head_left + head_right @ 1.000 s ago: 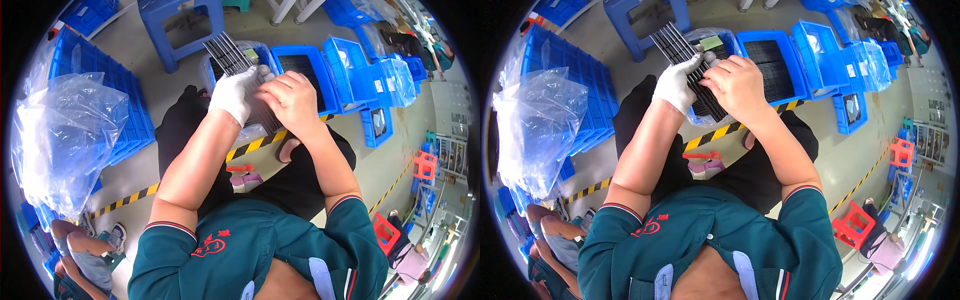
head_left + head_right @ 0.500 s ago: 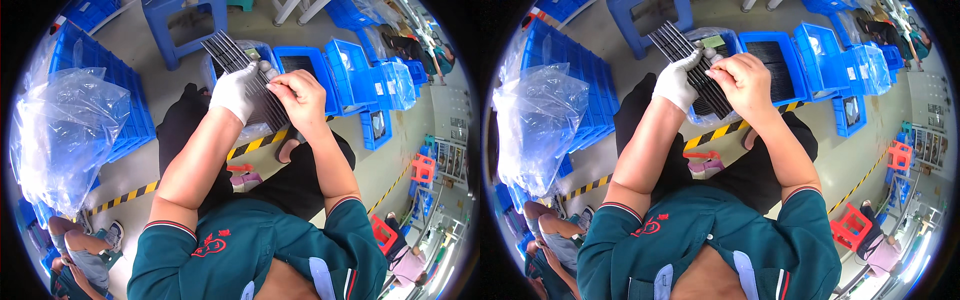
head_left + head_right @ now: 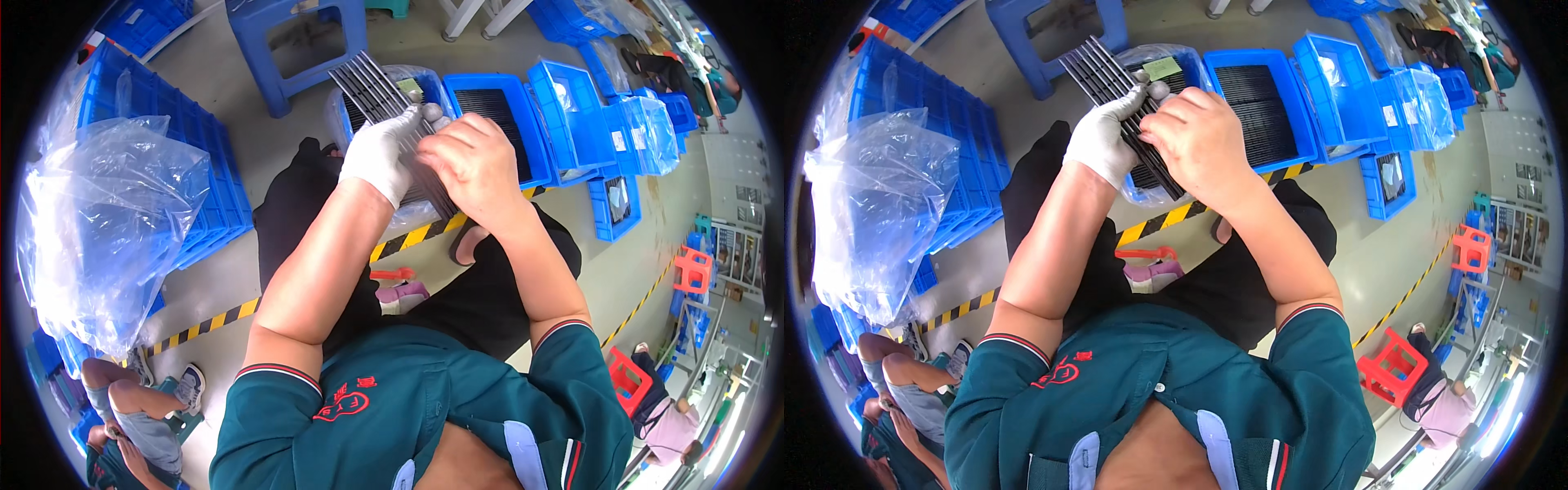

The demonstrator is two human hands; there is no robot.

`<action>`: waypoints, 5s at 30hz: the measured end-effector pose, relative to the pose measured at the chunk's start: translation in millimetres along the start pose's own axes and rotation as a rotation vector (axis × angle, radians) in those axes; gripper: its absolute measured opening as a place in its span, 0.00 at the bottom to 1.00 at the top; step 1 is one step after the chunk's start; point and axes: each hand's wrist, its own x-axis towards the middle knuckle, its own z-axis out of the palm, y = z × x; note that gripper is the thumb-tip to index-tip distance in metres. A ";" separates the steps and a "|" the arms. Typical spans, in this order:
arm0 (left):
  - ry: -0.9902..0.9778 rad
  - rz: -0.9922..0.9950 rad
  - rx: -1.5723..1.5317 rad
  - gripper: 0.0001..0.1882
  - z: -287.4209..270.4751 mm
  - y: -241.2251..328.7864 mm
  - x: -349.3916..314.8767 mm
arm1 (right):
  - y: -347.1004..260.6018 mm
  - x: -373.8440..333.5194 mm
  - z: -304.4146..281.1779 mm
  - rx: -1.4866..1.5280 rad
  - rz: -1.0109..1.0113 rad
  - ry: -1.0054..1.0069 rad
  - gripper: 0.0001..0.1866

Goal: Inspecting and stacking small black rectangular plates within blue plastic crates in a manufacturing facility.

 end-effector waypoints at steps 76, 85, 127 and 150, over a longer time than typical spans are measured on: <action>-0.010 -0.066 -0.147 0.09 7.1 -2.1 0.3 | 2.0 -3.5 3.4 0.304 0.281 0.083 0.07; 0.017 -0.071 -0.194 0.05 6.3 -2.2 -0.5 | -0.7 -2.9 6.6 0.190 0.162 -0.023 0.07; -0.028 -0.481 2.480 0.32 -41.4 -346.0 518.8 | 84.1 -222.5 -155.7 0.564 0.998 0.339 0.13; -0.460 0.477 2.823 0.36 -55.1 -306.4 468.8 | 96.8 -209.5 -147.7 0.599 1.066 0.310 0.11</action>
